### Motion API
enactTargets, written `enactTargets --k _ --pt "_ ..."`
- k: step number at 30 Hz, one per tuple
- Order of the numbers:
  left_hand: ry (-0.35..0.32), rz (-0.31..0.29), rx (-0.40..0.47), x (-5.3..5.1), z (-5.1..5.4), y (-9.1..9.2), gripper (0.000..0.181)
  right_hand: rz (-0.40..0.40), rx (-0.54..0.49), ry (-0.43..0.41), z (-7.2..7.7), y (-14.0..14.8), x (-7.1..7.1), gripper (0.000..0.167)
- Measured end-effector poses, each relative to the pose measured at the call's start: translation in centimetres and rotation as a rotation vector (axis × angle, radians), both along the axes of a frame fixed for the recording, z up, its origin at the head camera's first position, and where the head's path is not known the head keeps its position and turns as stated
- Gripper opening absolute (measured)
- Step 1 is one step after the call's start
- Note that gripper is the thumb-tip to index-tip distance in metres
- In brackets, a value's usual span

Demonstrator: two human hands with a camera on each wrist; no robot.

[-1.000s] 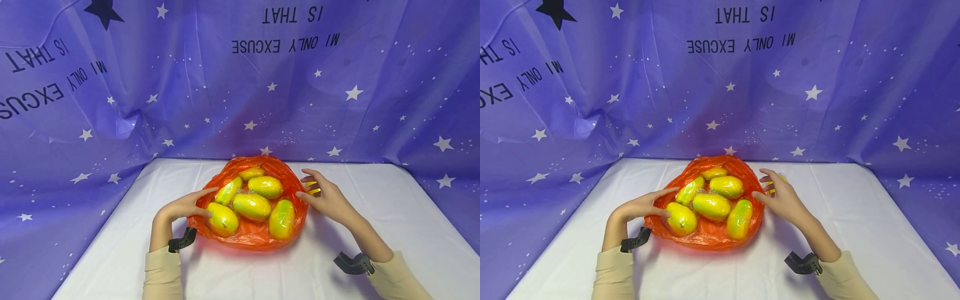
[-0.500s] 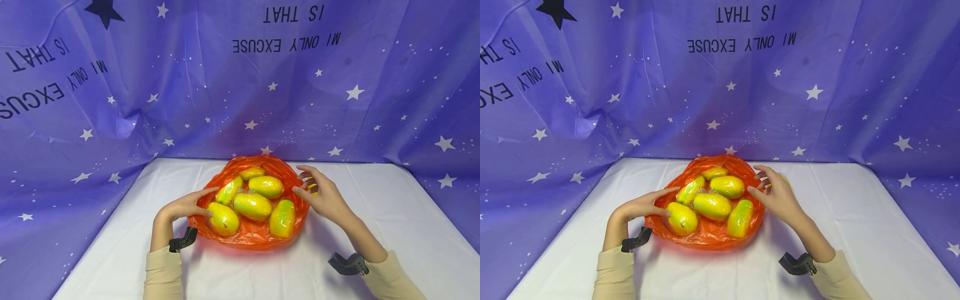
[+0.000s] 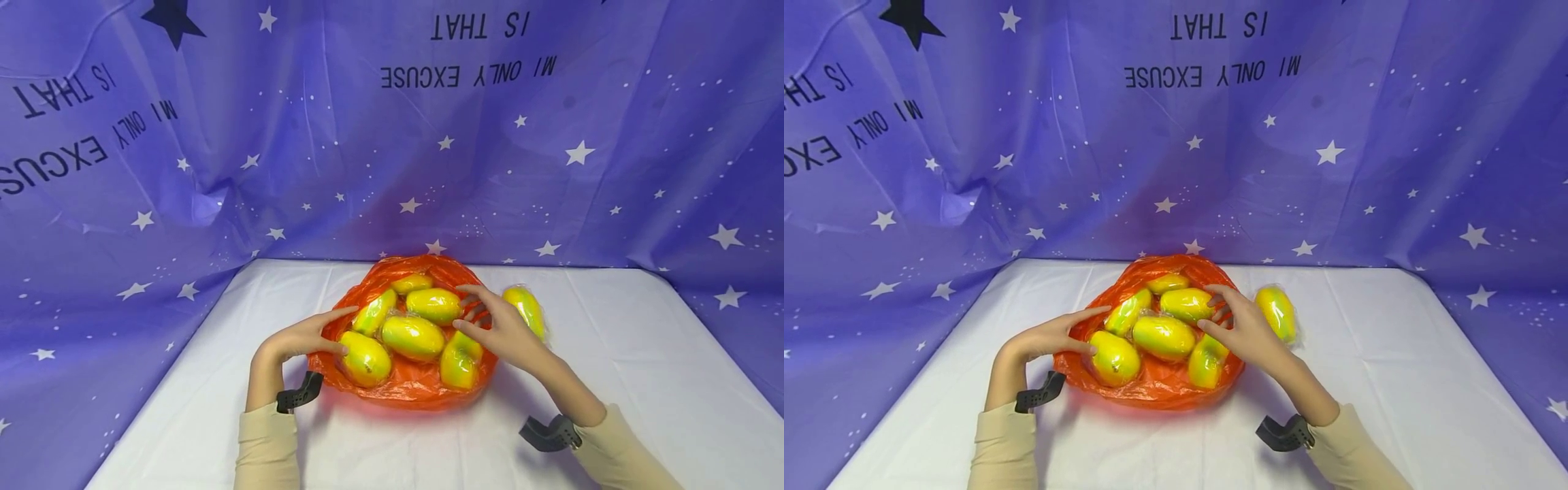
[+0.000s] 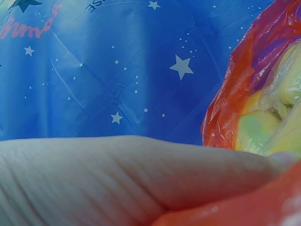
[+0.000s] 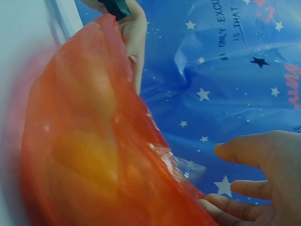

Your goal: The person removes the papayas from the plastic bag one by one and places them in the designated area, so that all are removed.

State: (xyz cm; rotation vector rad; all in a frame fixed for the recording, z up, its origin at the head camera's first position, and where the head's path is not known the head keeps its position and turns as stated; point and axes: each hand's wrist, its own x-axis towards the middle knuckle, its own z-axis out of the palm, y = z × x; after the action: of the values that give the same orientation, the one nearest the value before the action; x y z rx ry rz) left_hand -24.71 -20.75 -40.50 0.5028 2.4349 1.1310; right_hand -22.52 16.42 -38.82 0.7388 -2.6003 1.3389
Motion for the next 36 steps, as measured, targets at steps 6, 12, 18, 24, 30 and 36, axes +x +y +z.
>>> enactTargets --k 6,12,18,24,30,36 --pt "0.0 -0.006 0.007 0.0 -0.1 0.0 0.079 0.041 0.065 0.022 -0.9 -1.6 -0.5 0.053" --pt "-0.004 -0.008 0.008 -0.1 -0.2 0.0 0.079 0.084 0.151 0.036 -2.3 -3.0 -1.1 0.053" --pt "-0.004 -0.014 0.008 -0.2 -0.3 0.0 0.079 0.117 0.187 0.011 -2.5 -4.0 -1.1 0.052" --pt "-0.005 -0.008 0.011 -0.2 -0.2 -0.1 0.08 0.127 0.189 0.014 -2.4 -4.4 -1.2 0.05" --pt "-0.005 -0.01 0.013 -0.2 -0.3 -0.1 0.079 0.127 0.22 0.012 -2.6 -4.6 -1.5 0.041" --pt "-0.001 -0.011 0.008 -0.3 -0.4 -0.1 0.079 0.112 0.297 0.01 -2.9 -4.8 -1.7 0.044"
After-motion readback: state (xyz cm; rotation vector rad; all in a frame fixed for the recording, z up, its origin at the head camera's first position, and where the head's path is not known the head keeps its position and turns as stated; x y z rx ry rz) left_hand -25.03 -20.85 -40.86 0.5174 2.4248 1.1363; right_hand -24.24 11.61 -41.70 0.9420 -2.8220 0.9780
